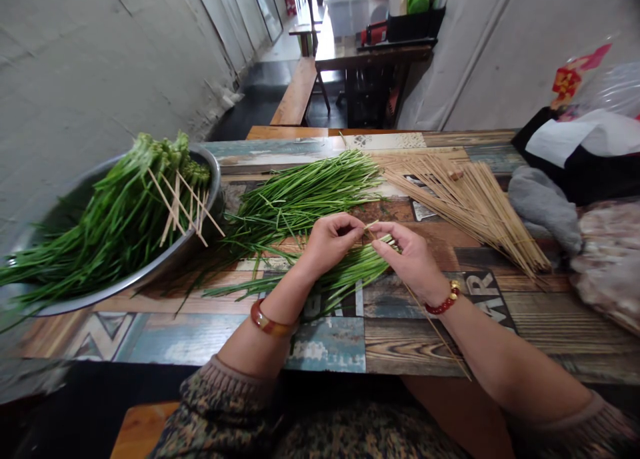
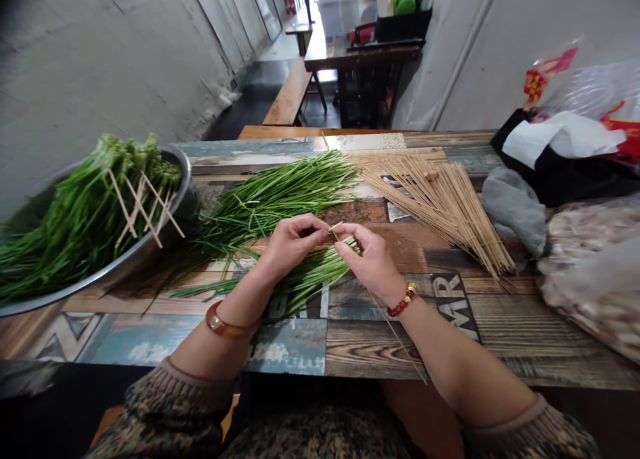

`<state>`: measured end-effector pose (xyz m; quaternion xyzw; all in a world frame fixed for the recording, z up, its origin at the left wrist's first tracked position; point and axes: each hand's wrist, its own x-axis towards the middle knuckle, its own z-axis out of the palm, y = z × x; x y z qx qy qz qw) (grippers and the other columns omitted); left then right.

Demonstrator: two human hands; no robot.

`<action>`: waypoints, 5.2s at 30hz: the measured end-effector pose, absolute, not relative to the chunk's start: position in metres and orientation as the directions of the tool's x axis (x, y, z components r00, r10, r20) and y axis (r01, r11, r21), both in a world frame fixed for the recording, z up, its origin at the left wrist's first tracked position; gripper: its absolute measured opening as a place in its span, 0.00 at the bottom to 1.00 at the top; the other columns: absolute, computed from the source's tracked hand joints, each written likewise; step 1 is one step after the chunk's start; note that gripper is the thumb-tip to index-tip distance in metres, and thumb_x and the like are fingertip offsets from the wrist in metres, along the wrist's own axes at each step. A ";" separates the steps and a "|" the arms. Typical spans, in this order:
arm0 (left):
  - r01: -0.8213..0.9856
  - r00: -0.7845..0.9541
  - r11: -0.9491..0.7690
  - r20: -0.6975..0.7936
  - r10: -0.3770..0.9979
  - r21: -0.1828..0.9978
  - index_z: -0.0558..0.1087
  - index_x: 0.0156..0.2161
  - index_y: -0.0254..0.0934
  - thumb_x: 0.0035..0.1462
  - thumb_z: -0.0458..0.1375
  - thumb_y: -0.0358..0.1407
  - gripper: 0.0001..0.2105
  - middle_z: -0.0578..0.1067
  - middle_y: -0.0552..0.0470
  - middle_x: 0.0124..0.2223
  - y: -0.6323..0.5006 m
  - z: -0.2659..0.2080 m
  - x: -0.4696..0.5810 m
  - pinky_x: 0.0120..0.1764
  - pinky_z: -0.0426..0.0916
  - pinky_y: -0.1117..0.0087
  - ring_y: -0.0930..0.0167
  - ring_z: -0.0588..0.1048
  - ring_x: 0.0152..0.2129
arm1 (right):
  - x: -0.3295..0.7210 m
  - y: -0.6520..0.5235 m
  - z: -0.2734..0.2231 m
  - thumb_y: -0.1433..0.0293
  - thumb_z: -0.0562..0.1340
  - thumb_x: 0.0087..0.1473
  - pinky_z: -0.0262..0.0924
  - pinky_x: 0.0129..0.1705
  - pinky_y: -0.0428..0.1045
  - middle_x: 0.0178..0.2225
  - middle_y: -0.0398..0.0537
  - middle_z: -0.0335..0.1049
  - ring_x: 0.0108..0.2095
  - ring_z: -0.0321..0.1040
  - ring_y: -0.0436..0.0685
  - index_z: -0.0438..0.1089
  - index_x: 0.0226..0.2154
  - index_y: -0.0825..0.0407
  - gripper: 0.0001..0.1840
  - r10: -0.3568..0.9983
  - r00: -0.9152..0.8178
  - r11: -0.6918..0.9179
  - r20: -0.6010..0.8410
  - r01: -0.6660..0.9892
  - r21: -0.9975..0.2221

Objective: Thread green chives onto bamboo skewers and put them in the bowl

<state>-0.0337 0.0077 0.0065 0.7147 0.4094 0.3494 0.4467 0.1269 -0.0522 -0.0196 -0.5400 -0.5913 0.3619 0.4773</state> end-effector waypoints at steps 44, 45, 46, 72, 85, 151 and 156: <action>0.414 0.474 -0.559 0.354 0.806 0.718 0.74 0.28 0.34 0.52 0.57 0.27 0.05 0.74 0.53 0.28 0.008 -0.001 -0.034 0.31 0.62 0.75 0.76 0.71 0.26 | 0.126 -0.049 -0.029 0.67 0.60 0.51 0.63 0.39 0.50 0.36 0.49 0.71 0.35 0.67 0.54 0.66 0.41 0.53 0.13 0.987 0.055 0.127 0.148 0.275 -0.953; 0.419 0.481 -0.561 0.349 0.804 0.714 0.74 0.28 0.34 0.53 0.57 0.27 0.05 0.74 0.52 0.28 0.008 0.000 -0.034 0.31 0.62 0.75 0.75 0.71 0.26 | 0.125 -0.049 -0.029 0.67 0.60 0.51 0.63 0.39 0.50 0.36 0.49 0.71 0.35 0.67 0.54 0.66 0.40 0.53 0.13 0.987 0.058 0.129 0.151 0.281 -0.951; 0.425 0.490 -0.563 0.343 0.801 0.709 0.74 0.28 0.34 0.53 0.56 0.27 0.05 0.74 0.52 0.28 0.007 0.000 -0.035 0.31 0.62 0.75 0.75 0.71 0.26 | 0.125 -0.049 -0.029 0.67 0.60 0.51 0.63 0.39 0.50 0.35 0.48 0.71 0.35 0.68 0.54 0.67 0.40 0.53 0.12 0.986 0.059 0.131 0.154 0.286 -0.949; 0.448 0.611 -0.458 0.110 0.784 0.768 0.76 0.39 0.34 0.60 0.50 0.37 0.14 0.77 0.49 0.35 0.001 0.009 -0.043 0.37 0.63 0.71 0.70 0.72 0.32 | 0.116 -0.044 -0.031 0.59 0.60 0.54 0.62 0.36 0.49 0.33 0.46 0.70 0.34 0.67 0.55 0.68 0.38 0.51 0.13 0.983 0.060 0.163 0.175 0.164 -0.973; 0.355 0.517 -0.324 0.104 0.849 0.877 0.74 0.32 0.31 0.57 0.52 0.38 0.13 0.74 0.52 0.29 0.007 0.010 -0.041 0.32 0.63 0.74 0.73 0.69 0.27 | 0.122 -0.046 -0.030 0.64 0.60 0.52 0.64 0.26 0.45 0.34 0.45 0.70 0.24 0.65 0.49 0.65 0.47 0.53 0.19 0.992 0.048 0.105 0.113 0.145 -0.984; 0.688 0.469 -0.593 0.368 0.803 0.419 0.76 0.32 0.35 0.53 0.55 0.34 0.08 0.75 0.49 0.29 0.067 0.059 -0.031 0.36 0.65 0.67 0.69 0.72 0.28 | 0.120 -0.043 -0.032 0.63 0.56 0.55 0.59 0.20 0.42 0.27 0.41 0.67 0.18 0.64 0.46 0.68 0.35 0.53 0.11 0.991 0.073 0.098 0.113 0.176 -0.979; 0.762 0.530 -0.646 0.532 0.660 0.043 0.75 0.30 0.38 0.55 0.54 0.30 0.08 0.73 0.48 0.52 0.041 0.064 -0.037 0.57 0.50 0.51 0.59 0.65 0.53 | 0.119 -0.044 -0.030 0.62 0.56 0.55 0.60 0.21 0.42 0.28 0.42 0.67 0.19 0.65 0.46 0.68 0.35 0.52 0.12 0.991 0.079 0.088 0.104 0.189 -0.978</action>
